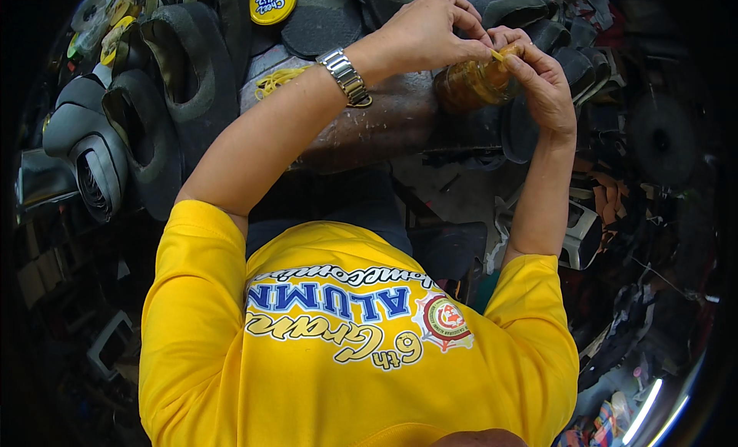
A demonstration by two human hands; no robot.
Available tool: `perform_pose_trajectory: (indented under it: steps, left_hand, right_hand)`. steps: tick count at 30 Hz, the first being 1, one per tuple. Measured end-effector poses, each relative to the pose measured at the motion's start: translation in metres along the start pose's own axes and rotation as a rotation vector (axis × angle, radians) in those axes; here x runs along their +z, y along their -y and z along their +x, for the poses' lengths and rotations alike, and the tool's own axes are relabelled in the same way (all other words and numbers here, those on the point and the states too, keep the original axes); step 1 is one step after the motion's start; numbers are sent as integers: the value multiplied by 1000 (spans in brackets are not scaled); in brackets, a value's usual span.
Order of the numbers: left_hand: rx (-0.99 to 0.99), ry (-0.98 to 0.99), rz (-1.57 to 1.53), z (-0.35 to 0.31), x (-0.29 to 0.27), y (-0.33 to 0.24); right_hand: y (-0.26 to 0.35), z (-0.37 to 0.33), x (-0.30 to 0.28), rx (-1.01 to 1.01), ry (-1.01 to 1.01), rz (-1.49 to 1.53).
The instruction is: The person pulls yellow rubber bands from a glass jar and places them on the workbench. They then open a yellow tub, scoop out a paste-like substance, and smear it onto the tub's lid. The person also handles a pair of scissors and a shoe last.
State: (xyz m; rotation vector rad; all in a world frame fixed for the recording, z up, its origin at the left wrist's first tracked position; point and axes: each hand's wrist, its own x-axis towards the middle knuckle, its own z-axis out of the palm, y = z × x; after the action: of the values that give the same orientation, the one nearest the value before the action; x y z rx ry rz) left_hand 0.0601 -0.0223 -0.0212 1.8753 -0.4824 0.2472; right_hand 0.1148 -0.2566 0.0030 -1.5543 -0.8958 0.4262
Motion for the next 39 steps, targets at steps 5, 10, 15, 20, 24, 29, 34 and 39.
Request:
perform_pose_trajectory:
  steps: [5, 10, 15, 20, 24, 29, 34, 39]
  left_hand:
    - [9, -44, 29, -9, -8, -12]
    - [104, -101, 307, -25, -22, -22]
    - [117, -173, 378, -52, -55, -9]
    - [-76, -240, 666, -135, -109, 10]
    - [-356, -328, 875, -202, -126, -10]
    - [-272, -646, 651, -226, -110, -39]
    - [-31, -971, 261, -174, -111, -36]
    - [206, -398, 375, -87, -54, -38]
  right_hand:
    - [0, 1, 1, -12, 44, 12]
    - [0, 1, 1, 17, 2, 52]
    - [-3, 1, -6, 19, 16, 175]
    - [-8, -3, -15, 70, -18, 230]
    - [-8, -5, -18, 55, -37, 275]
    - [-7, -4, -14, 0, 4, 94]
    - [-8, -4, -12, -21, -17, 1]
    - [-8, -5, -13, -37, 51, -67]
